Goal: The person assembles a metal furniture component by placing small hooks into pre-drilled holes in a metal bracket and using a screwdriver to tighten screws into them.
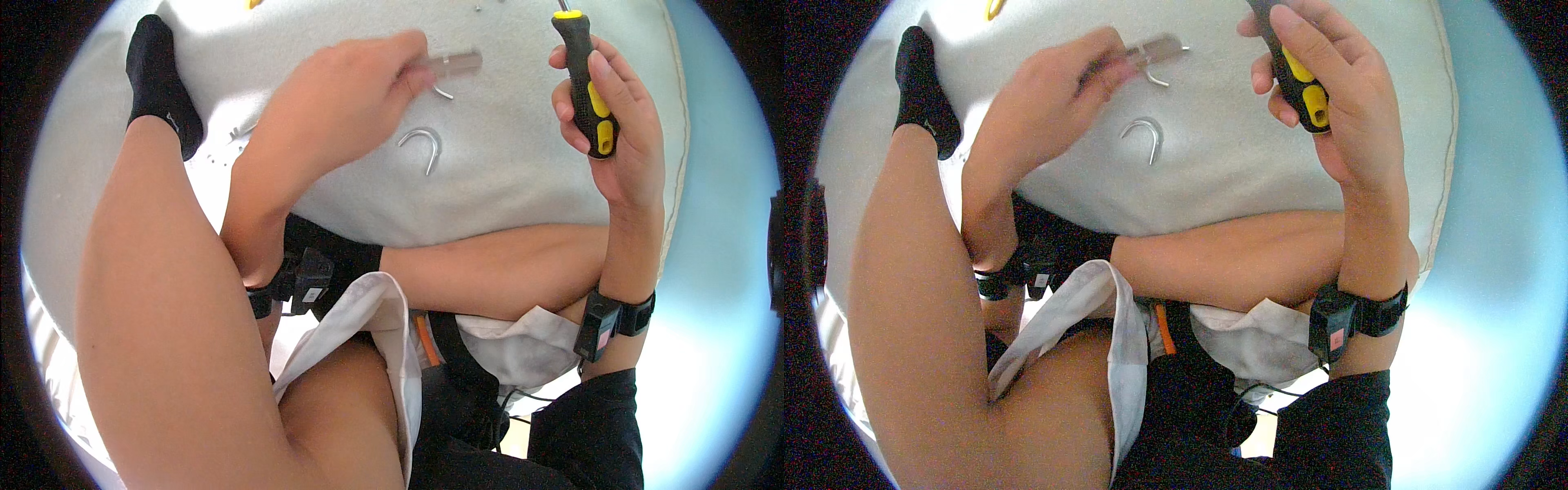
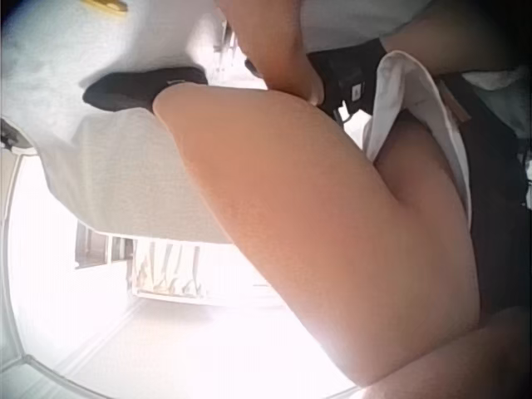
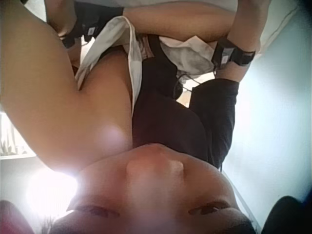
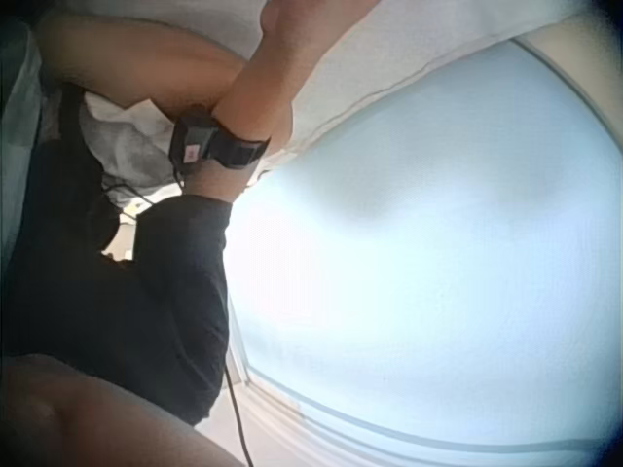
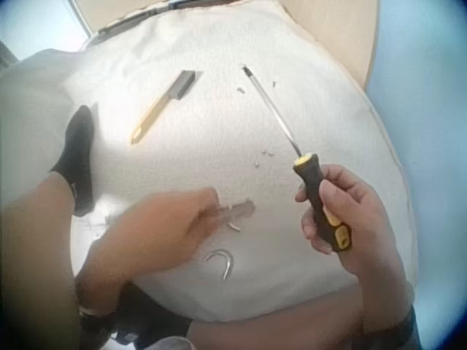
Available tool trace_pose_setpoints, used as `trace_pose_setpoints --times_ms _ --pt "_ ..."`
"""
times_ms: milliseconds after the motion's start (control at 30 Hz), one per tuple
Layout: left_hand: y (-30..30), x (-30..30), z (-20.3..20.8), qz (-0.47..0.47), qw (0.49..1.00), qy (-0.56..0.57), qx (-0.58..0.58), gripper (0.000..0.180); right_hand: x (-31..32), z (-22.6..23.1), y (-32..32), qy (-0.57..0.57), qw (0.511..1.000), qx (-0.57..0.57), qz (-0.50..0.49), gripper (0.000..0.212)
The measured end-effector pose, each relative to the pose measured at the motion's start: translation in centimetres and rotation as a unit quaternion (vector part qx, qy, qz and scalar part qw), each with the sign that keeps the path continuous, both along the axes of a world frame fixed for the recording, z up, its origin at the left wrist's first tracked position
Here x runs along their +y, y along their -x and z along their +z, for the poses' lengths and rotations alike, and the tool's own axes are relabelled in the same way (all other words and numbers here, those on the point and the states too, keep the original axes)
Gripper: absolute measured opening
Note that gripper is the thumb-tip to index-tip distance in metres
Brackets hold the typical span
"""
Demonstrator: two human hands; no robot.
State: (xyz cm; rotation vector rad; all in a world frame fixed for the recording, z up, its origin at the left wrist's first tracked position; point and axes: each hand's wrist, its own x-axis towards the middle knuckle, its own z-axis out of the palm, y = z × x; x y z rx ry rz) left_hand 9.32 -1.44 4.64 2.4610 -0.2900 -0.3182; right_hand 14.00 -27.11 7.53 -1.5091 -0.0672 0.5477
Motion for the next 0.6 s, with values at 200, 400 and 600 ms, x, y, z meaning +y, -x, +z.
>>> trace_pose_setpoints --times_ms 200,400,600 --pt "-1.5 0.4 2.2 0.213 0.963 0.138 -0.090 0.018 0.7 1.1 0.9 0.172 0.977 -0.125 -0.016 0.029" --pt "-1.8 0.8 2.9 0.258 0.929 0.210 -0.162 0.017 0.6 1.8 1.9 0.244 0.950 -0.195 0.002 0.034" --pt "-1.9 0.1 3.4 0.263 0.929 0.203 -0.162 0.015 1.2 1.9 1.9 0.232 0.953 -0.192 0.037 0.035"
